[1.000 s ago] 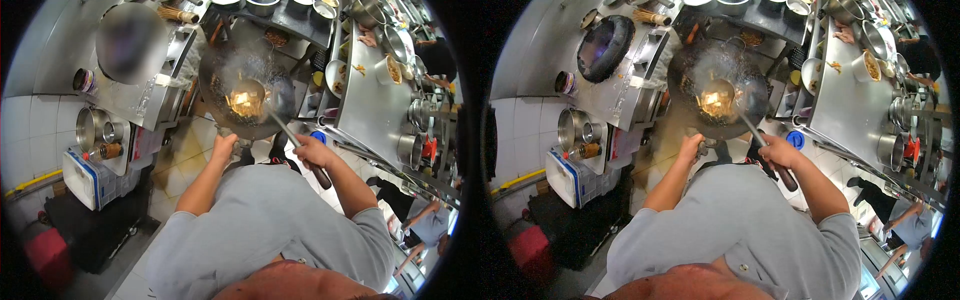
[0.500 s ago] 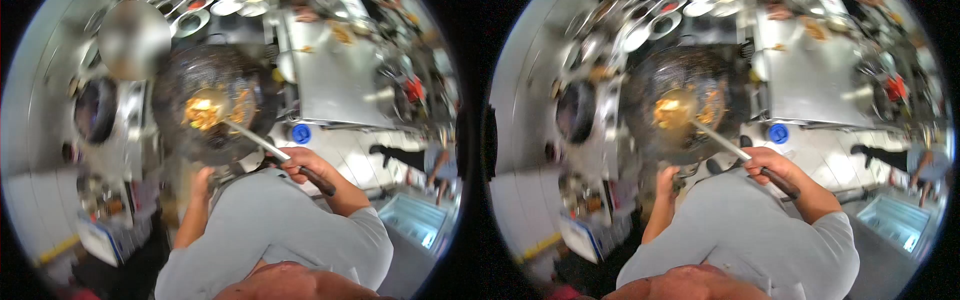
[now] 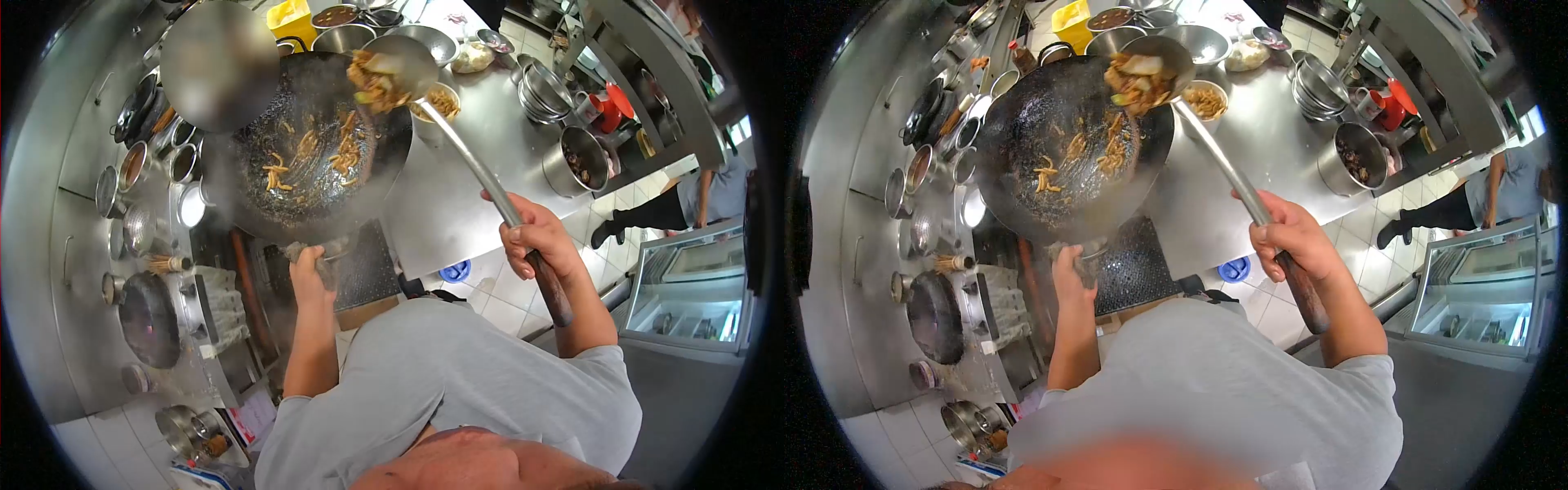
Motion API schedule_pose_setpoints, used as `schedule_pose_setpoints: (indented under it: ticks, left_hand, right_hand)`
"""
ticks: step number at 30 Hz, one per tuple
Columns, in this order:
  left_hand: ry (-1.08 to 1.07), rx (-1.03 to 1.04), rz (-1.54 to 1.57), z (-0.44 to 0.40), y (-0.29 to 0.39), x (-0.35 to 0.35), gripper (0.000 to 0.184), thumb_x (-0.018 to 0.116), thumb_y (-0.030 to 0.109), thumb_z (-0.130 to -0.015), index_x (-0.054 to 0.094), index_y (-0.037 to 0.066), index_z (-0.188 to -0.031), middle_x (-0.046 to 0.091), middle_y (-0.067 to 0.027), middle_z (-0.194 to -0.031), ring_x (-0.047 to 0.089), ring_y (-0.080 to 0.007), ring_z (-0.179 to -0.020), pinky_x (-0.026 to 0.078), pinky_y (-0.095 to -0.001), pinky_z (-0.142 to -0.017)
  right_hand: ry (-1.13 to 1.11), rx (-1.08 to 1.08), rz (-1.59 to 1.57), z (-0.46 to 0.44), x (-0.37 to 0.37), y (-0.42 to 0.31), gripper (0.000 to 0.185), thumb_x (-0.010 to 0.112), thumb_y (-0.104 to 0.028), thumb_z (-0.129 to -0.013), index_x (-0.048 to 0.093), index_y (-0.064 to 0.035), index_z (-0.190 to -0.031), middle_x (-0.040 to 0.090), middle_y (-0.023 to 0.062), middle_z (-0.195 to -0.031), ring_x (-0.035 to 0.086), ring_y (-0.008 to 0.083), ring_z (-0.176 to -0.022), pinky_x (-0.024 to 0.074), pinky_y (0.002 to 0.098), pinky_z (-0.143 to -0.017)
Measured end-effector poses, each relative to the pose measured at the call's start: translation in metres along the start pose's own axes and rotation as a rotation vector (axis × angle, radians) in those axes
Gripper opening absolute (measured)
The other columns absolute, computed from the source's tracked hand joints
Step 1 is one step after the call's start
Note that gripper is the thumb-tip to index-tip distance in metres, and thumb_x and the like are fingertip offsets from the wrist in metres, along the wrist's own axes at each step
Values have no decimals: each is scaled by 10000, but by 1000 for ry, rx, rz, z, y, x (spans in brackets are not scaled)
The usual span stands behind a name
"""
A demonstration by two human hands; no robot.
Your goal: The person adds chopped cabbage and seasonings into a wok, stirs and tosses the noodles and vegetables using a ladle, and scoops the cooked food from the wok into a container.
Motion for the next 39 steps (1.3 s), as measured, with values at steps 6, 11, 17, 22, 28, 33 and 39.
schedule_pose_setpoints:
  ticks: [6, 11, 17, 22, 28, 33, 39]
  left_hand:
    - [-16, 44, -12, -30, -3, 45, 159, 614, 70, -791, 615, 20, -942, 620, -64, -913, 638, -219, -809, 533, -380, -697]
    - [21, -3, -52, -38, -5, 49, 157, 617, 73, -789, 636, 10, -932, 634, -69, -894, 650, -216, -822, 532, -367, -692]
    - [112, 24, -71, -28, -3, 53, 193, 617, 76, -790, 629, -6, -965, 627, -72, -903, 647, -218, -813, 535, -375, -700]
    - [117, 78, -107, -17, -4, 46, 165, 696, 196, -749, 617, 115, -870, 625, -6, -832, 631, -174, -711, 458, -352, -548]
    - [167, 101, -63, 11, 1, 38, 140, 674, 190, -788, 619, 80, -854, 631, -23, -813, 651, -181, -685, 507, -334, -578]
    - [186, 46, -28, 18, -4, 35, 175, 643, 121, -765, 623, 30, -912, 625, -67, -864, 665, -223, -726, 551, -376, -629]
    - [227, 16, -3, -2, 0, 73, 120, 628, 162, -814, 620, 45, -837, 649, -68, -771, 626, -205, -623, 501, -331, -575]
  right_hand:
    - [224, -22, 249, -41, -72, 4, 677, 523, 5, -827, 361, 19, -1485, 497, 19, -630, 461, 112, -427, 433, 257, -397]
    - [286, 87, 484, -49, -99, 42, 692, 508, -7, -807, 415, -76, -1489, 511, 34, -694, 511, 135, -467, 473, 307, -463]
    - [421, 84, 925, -58, -129, 63, 740, 540, -51, -822, 348, -129, -1533, 644, 169, -788, 625, 291, -566, 531, 418, -575]
    - [495, -130, 1388, -71, -154, 63, 799, 595, -83, -811, 297, -114, -1552, 669, 253, -822, 659, 425, -695, 533, 507, -683]
    - [577, -212, 1422, -71, -173, 44, 791, 602, -83, -811, 325, -145, -1550, 670, 207, -771, 673, 404, -728, 540, 480, -704]
    - [590, -60, 1089, -83, -195, 9, 757, 594, -97, -827, 389, -220, -1545, 627, 179, -740, 640, 310, -674, 522, 380, -712]
    - [588, -59, 1156, -143, -237, -54, 758, 588, -119, -827, 377, -222, -1548, 631, 193, -757, 650, 325, -716, 527, 397, -745]
Point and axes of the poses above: each hand's wrist, its own z-axis away from the middle knuckle, its own x-axis out of the palm, y = z × x, the point moved 8 cm from there along -z, towards the middle knuckle
